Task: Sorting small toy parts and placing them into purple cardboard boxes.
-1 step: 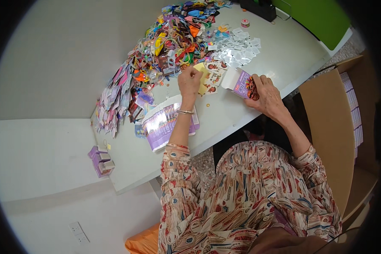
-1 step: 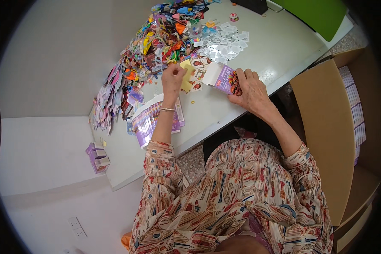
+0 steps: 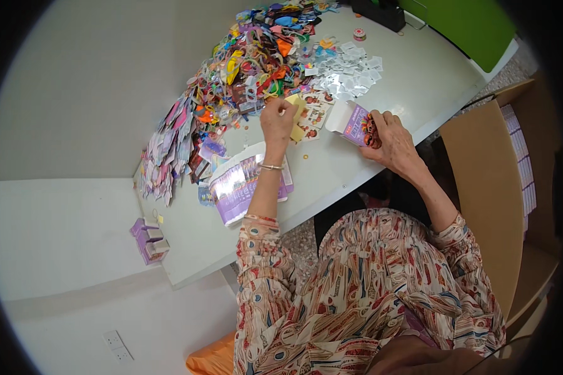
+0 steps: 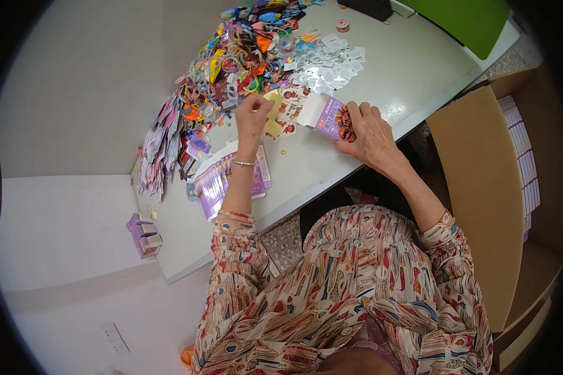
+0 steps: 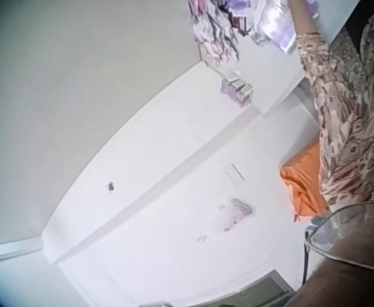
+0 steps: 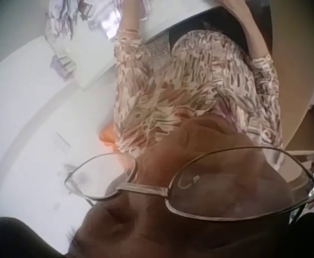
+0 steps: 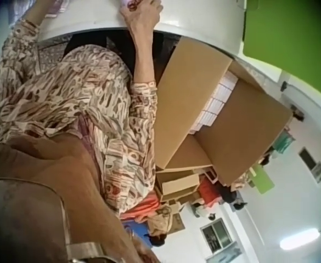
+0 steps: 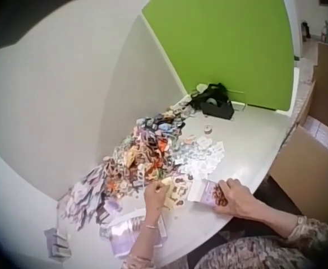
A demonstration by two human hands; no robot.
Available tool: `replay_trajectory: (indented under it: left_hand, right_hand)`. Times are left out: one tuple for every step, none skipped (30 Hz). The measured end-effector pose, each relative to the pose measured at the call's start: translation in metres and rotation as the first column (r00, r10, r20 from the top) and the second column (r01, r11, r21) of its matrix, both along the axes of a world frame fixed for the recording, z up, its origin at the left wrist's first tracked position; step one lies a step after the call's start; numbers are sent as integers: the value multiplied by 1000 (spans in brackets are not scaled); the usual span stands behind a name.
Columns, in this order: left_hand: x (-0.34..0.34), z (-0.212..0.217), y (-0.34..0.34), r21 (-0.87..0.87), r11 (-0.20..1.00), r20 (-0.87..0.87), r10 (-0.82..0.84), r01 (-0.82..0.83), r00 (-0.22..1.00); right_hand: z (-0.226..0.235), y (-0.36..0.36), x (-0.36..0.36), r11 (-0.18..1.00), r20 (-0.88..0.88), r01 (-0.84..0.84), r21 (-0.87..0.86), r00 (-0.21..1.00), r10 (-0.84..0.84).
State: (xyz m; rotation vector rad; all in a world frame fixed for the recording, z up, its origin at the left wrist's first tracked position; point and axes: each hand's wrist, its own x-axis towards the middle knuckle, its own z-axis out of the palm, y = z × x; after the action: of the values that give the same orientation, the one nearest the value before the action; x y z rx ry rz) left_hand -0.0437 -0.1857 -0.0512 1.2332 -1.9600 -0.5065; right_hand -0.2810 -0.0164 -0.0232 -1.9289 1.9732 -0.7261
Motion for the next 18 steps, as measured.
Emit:
replay_trajectory:
  left_hand:
    - [1,6,-1,154,988,-74,-8,19,997]
    - [-11,19,4,159,986,-76,-29,41,997]
    - [-23,34,11,285,952,-241,-42,112,970]
    - [-32,47,17,391,899,-398,-25,195,917]
    - [-36,55,20,426,860,-483,-47,281,874]
    - [-40,60,24,425,857,-483,-56,290,874]
    - [-45,64,28,458,831,-499,-53,315,865]
    - [-49,66,32,490,803,-513,-49,339,857]
    - [-51,68,35,465,810,-479,-109,356,871]
    - [-55,69,39,467,804,-478,-120,368,870]
    - [-59,70,44,471,811,-442,-125,348,888]
    - [-62,70,48,474,817,-404,-129,328,905]
    - [-65,69,51,497,797,-419,-127,344,899]
    - [-66,67,51,497,795,-418,-132,348,899]
    - [-66,65,52,454,834,-352,-155,313,923]
    - [-66,63,53,406,871,-283,-171,279,944]
    - [-69,63,54,409,866,-283,-177,286,943]
    - [-72,62,56,350,904,-130,-214,246,968]
  right_hand:
    - [0,-1,0,1000,-1,-9,1,1000,9]
    - [-1,1,-3,1000,-1,-7,9,1000,7]
    - [-3,3,-5,1000,1,12,15,1000,-12]
    - [-2,3,-6,999,9,18,45,1000,-18]
    - [1,3,-6,997,13,19,71,1000,-20]
    - [1,3,-7,997,13,30,70,999,-31]
    - [0,3,-9,997,7,31,66,999,-32]
    - [-1,4,-9,998,2,32,61,999,-32]
    - [0,4,-10,997,2,45,63,999,-45]
    - [1,4,-10,996,0,45,72,999,-46]
    - [1,5,-10,996,-2,41,81,999,-41]
    - [1,5,-10,995,-1,50,84,999,-50]
    - [-1,6,-11,996,2,45,78,999,-46]
    - [-1,6,-11,997,5,38,68,999,-38]
    - [-1,7,-12,997,7,42,69,999,-43]
    - [-1,7,-13,997,3,44,57,999,-44]
    - [-2,9,-16,997,-3,51,49,999,-51]
    - [-1,10,-17,997,-2,58,54,998,-58]
